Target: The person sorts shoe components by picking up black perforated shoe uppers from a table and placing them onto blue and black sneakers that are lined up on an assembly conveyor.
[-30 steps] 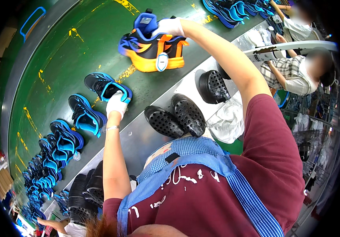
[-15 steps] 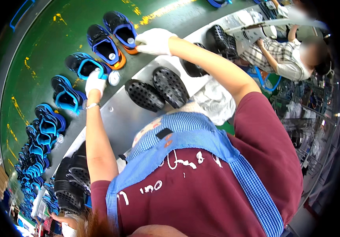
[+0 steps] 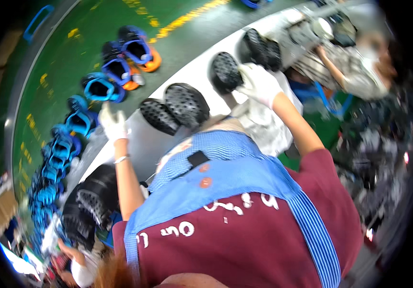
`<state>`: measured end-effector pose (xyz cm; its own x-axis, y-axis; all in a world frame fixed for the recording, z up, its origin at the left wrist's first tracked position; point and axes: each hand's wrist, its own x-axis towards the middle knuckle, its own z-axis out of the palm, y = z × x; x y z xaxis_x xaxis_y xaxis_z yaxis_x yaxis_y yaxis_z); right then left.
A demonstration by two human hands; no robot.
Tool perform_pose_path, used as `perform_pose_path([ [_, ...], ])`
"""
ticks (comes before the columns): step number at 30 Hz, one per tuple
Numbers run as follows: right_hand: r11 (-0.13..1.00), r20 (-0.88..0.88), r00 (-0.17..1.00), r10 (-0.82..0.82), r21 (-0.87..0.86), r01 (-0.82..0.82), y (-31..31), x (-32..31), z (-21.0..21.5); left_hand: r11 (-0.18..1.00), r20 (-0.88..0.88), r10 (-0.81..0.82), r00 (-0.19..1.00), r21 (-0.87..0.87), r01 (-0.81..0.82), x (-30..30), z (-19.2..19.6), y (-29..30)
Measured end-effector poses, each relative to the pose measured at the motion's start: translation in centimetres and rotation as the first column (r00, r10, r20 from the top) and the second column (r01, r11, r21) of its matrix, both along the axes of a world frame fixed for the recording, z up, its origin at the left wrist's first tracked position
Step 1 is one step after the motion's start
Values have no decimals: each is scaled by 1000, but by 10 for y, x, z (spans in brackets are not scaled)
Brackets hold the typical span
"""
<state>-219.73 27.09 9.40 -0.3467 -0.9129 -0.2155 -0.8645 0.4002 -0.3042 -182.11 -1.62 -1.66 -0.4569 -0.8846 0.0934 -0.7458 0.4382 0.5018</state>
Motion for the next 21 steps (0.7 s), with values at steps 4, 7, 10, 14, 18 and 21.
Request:
perform_pose_path([
  [4,999,80,996,-33,31,30,0,12,-8,988,161,-4,987,151,-21,-8,33,44],
  [7,998,158,987,-43,50,35,11,10,-28,982,220,-46,974,191,3,-5,65,51],
  [10,999,190,981,-20,-36,27,19,10,-25,929,111,126,986,335,-157,8,88,64],
  [14,997,194,978,71,-46,-63,13,-4,-8,946,19,180,983,270,-179,10,66,82],
  [18,995,177,981,79,-76,-66,2,-15,36,950,-57,207,977,249,-187,-1,71,85],
  [21,986,313,950,22,-163,31,-17,-13,57,944,-273,207,939,308,-118,-28,95,76],
])
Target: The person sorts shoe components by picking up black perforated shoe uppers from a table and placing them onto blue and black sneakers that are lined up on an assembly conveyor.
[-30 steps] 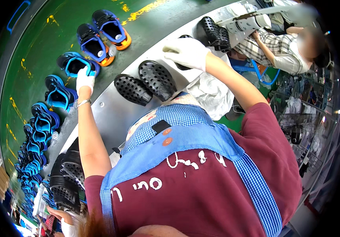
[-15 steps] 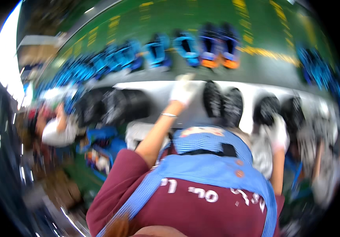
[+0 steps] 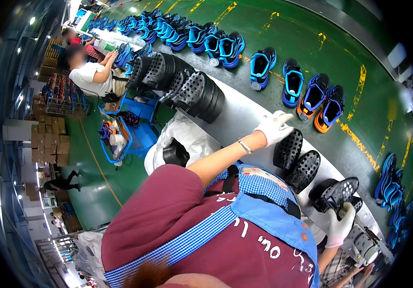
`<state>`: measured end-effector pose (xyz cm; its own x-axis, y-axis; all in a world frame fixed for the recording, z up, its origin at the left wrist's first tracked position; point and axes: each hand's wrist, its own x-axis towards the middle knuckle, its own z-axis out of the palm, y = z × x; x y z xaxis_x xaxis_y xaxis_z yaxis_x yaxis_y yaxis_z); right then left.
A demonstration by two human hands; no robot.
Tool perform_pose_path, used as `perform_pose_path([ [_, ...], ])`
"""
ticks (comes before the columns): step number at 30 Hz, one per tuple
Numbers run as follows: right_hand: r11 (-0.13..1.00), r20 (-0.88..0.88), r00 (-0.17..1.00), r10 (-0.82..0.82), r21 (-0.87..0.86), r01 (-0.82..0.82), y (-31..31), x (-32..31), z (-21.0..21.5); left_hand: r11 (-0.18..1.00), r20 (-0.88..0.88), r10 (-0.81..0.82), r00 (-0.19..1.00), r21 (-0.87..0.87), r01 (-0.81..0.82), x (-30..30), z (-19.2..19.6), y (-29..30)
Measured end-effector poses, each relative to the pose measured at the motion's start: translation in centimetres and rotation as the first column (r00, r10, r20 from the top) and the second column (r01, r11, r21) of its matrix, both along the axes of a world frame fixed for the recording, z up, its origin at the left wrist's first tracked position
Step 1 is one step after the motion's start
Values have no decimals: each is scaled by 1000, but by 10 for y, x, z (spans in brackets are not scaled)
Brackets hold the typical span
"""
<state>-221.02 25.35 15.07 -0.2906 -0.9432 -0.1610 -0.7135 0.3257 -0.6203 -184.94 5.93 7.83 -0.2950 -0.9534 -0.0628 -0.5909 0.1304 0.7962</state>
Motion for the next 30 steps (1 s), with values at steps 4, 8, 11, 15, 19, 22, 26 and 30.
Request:
perform_pose_path([
  [4,961,24,971,239,-147,-233,-55,55,27,904,-250,-186,950,335,265,-41,39,-16],
  [8,932,241,906,347,-201,-303,-86,101,36,493,-684,146,715,677,547,-63,72,0],
  [11,971,341,915,214,33,-239,-101,124,55,481,-710,458,535,704,523,-62,73,3],
  [15,994,631,769,98,-21,-109,-110,133,13,763,-749,395,532,590,264,-70,45,-9],
  [19,996,516,856,17,66,-59,-122,154,5,874,-735,358,576,480,70,-75,34,-16],
  [22,988,401,916,7,136,-68,-131,160,3,869,-761,399,511,492,54,-77,44,-22],
  [26,992,257,966,39,106,-69,-148,164,16,763,-680,519,519,642,79,-74,48,-36],
  [30,985,255,967,-21,173,-24,-162,159,8,695,-598,570,563,717,58,-83,31,-48],
])
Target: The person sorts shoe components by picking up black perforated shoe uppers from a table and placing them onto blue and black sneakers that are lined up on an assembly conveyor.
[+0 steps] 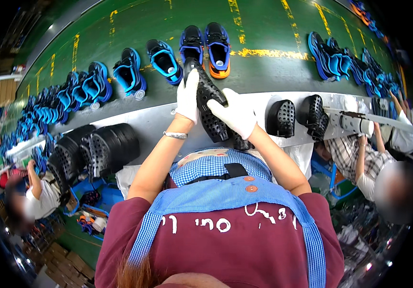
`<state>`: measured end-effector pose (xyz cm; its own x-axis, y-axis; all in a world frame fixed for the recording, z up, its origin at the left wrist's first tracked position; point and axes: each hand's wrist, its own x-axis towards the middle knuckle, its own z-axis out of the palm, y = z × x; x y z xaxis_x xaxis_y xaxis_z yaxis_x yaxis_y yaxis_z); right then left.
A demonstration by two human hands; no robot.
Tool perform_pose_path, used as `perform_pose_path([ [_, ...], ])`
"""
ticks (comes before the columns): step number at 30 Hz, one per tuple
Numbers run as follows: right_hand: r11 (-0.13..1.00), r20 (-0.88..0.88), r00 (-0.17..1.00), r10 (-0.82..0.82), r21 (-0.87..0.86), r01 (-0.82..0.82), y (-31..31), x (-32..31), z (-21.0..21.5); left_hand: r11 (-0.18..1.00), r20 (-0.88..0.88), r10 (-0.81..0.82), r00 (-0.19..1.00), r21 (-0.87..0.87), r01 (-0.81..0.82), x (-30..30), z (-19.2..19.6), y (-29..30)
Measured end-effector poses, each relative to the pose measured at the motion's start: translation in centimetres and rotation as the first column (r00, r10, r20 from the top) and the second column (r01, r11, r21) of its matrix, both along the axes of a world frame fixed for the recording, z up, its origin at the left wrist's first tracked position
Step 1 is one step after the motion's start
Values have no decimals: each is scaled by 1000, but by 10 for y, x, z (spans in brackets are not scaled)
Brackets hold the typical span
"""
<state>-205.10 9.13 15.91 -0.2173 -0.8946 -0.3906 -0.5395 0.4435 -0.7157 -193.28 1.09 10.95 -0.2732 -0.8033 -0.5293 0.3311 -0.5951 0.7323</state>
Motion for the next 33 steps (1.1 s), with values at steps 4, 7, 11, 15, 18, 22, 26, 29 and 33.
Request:
perform_pose_path([
  [4,1000,-95,995,21,20,-19,-13,-9,-24,988,14,-157,988,9,157,5,-14,-14],
  [7,992,-172,982,72,117,-52,-35,-21,-21,745,615,-150,774,-444,497,27,-57,-29],
  [11,967,-193,952,239,136,-216,-68,-38,-38,403,741,122,660,-644,650,44,-85,-53],
  [15,917,-183,904,386,185,-354,-116,-46,-47,329,858,2,514,-486,810,54,-100,-70],
  [18,852,-288,829,480,378,-362,-151,-46,-42,322,921,-127,368,-313,894,39,-99,-80],
  [22,886,-518,725,454,351,-305,-180,-24,-51,368,911,-60,409,-361,857,9,-101,-73],
  [26,885,-502,753,424,408,-227,-189,-1,-77,389,922,-75,379,-323,863,-1,-106,-65],
  [29,917,-488,802,344,359,-175,-193,8,-110,404,911,-317,263,-121,907,1,-106,-81],
  [33,928,-418,846,331,308,-210,-201,-2,-140,292,866,-490,103,51,955,-9,-111,-103],
])
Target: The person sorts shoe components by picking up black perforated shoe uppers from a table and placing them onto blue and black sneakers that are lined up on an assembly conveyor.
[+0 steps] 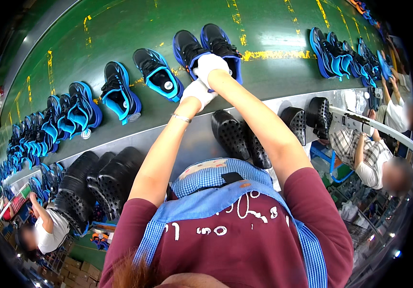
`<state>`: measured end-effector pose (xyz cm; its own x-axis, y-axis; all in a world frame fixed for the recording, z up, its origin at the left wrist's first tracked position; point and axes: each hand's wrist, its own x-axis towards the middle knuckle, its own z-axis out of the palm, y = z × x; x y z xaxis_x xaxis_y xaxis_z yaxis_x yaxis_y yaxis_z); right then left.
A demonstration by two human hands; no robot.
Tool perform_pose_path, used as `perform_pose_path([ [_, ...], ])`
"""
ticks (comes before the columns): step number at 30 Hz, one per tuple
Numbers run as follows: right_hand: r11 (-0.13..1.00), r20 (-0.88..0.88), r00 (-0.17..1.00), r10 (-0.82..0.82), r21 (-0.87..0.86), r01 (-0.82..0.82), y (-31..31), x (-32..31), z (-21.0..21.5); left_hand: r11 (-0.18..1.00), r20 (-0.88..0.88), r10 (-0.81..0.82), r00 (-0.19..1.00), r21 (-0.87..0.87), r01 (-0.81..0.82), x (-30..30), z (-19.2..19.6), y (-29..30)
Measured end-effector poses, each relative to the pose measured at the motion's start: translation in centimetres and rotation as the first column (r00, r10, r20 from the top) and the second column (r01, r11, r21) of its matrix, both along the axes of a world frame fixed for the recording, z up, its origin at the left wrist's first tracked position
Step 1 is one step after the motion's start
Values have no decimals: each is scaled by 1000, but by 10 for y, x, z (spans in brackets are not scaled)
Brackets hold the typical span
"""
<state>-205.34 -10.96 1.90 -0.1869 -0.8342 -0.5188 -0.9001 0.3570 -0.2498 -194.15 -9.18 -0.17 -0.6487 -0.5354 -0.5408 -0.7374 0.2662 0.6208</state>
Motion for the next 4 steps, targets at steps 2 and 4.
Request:
perform_pose_path([
  [2,1000,11,1000,2,-31,-2,1,-1,-13,998,50,-53,997,42,51,-6,-10,-8],
  [4,999,17,1000,6,-42,-5,1,-2,-23,995,81,-47,996,96,39,-7,-26,-11],
])
